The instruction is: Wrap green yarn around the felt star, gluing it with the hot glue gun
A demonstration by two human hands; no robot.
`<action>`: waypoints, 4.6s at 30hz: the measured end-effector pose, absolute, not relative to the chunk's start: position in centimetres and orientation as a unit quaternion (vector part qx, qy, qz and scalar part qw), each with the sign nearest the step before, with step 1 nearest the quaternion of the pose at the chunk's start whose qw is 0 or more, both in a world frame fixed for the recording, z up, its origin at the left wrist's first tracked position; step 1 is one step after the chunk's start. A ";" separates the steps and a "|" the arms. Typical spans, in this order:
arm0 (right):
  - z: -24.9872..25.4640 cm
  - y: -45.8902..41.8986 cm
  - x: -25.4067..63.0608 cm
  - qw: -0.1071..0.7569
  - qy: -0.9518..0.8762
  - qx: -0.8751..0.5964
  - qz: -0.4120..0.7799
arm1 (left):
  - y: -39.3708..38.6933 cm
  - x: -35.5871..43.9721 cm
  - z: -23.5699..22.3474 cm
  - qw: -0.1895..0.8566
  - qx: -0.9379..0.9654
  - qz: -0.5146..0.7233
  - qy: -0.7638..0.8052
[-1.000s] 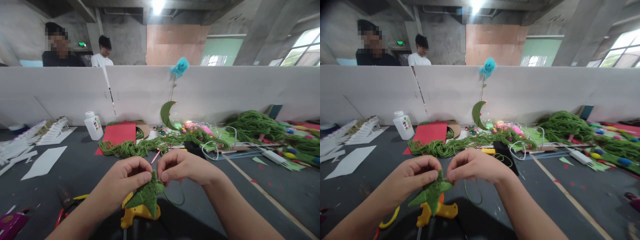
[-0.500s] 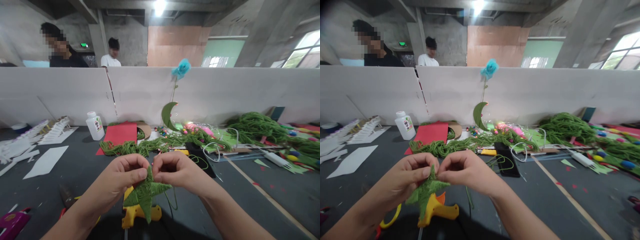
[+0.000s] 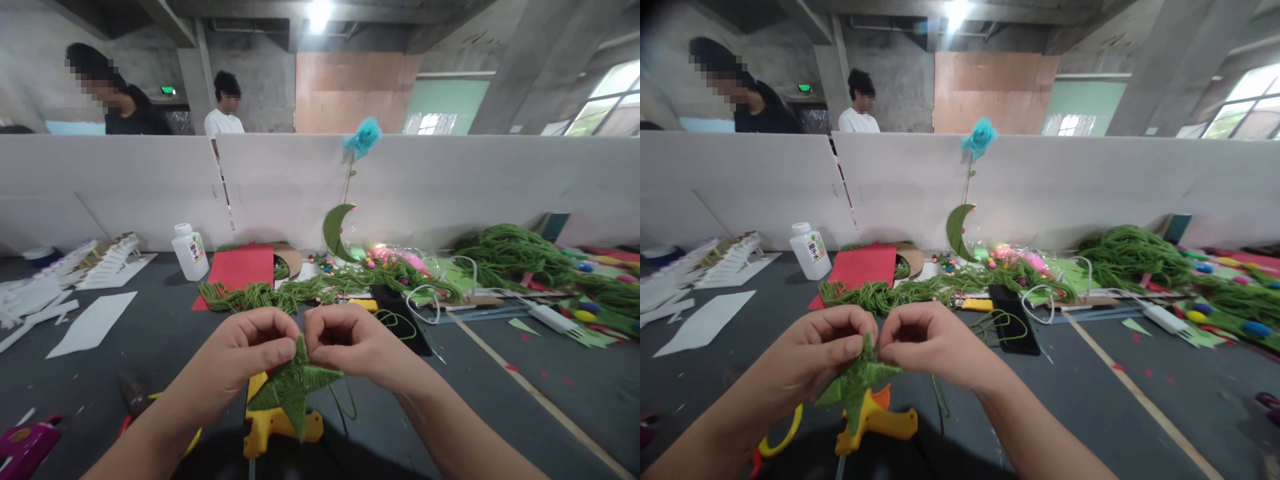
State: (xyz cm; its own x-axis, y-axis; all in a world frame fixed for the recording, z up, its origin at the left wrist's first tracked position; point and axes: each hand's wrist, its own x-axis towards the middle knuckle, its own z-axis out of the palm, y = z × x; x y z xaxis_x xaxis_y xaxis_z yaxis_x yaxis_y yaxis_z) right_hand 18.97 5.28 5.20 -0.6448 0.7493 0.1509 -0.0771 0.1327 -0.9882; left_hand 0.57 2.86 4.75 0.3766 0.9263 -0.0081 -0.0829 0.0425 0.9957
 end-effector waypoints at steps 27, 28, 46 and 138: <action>7.0 2.4 17.5 0.432 -0.729 -0.398 0.352 | 2.7 1.3 4.8 0.556 0.549 0.484 0.393; 7.0 2.4 17.5 0.427 -0.732 -0.404 0.344 | 2.6 1.2 5.0 0.538 0.560 0.482 0.406; 7.3 3.5 19.3 0.326 -0.692 -0.343 0.545 | 2.7 0.9 4.6 0.646 0.517 0.435 0.355; 5.6 2.4 17.0 0.364 -0.865 -0.340 0.063 | 3.6 0.4 4.5 0.671 0.412 0.513 0.342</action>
